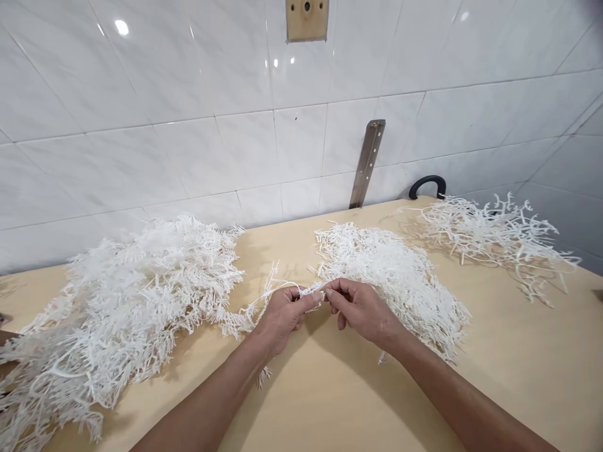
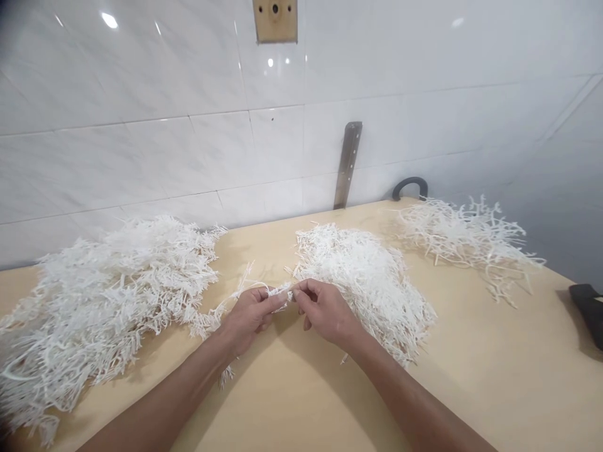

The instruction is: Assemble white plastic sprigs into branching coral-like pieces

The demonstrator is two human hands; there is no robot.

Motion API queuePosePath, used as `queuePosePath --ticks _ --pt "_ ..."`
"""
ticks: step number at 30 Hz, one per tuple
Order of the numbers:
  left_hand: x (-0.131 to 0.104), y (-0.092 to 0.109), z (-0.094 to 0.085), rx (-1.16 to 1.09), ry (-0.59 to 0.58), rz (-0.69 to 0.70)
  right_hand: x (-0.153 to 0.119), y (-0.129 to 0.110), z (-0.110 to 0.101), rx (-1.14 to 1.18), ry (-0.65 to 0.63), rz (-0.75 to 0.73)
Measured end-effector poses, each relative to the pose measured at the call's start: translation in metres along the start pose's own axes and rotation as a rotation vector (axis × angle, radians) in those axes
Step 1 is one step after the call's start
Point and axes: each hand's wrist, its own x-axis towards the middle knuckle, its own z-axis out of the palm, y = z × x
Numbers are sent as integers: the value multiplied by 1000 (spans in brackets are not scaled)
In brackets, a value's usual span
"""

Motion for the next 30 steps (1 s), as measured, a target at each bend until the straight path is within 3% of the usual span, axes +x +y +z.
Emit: queuePosePath --ticks 7,12,16,22,27,30 --pt "0 2 2 39 52 -34 -2 0 8 -117 79 -96" --pt "2 3 0 -2 28 -89 -1 6 13 -323 169 -281" --pt "2 1 0 19 -7 -117 0 11 18 -414 217 -297" --pt "1 -3 0 27 16 -68 3 5 28 -431 259 -167" --pt "3 -3 0 65 80 -40 5 0 35 -152 143 98" --pt "2 -2 0 64 92 -43 7 3 36 -87 132 128"
